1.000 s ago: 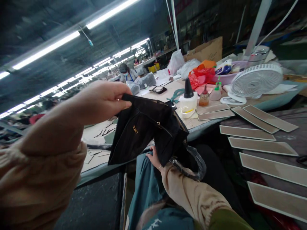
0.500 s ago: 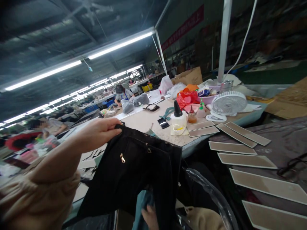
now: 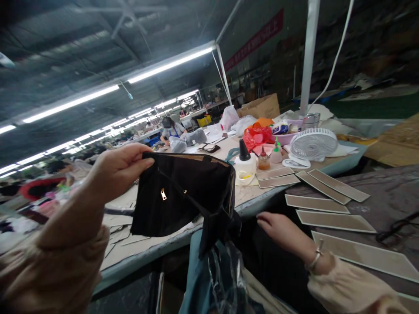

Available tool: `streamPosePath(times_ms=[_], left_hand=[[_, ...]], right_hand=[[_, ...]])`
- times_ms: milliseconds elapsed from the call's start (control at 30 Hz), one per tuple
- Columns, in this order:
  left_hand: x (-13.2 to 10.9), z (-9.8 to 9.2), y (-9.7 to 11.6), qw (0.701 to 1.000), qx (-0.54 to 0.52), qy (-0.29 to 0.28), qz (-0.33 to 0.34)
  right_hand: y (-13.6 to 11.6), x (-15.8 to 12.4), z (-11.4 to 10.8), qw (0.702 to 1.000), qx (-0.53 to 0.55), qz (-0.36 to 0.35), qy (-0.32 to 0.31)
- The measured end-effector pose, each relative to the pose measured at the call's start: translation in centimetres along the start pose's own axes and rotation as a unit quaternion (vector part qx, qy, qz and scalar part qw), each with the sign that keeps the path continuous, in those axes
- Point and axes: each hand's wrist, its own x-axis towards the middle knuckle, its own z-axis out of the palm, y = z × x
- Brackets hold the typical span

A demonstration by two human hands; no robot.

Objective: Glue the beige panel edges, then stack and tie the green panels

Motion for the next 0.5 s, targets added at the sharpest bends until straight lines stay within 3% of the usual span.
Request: streamPosePath(times_ms=[100,200,333,500], left_hand=[[0.1,1.4,0.4,0.999,0.022,0.027,0.002],[0.1,4.0,0.9,1.0,0.003,0.027,0.009],[-1.8,8.5,0.4,0.997,-0.073,0.026,-0.019],[-8.0,12.2,-1.6,0.984,-0.154,0.063,-0.062]], right_hand=[[-2.1,2.5,-4.0,0.994,0.01,-0.02,0.103],[-5.1,4.0,-6.0,0.984,0.031,-0.083,0.153],[-6.4,5.5,-5.9,0.983,0.041,-0.12,0.132],[-4.5,7.9,-3.4,0.987,0.128,-0.042,0.085]])
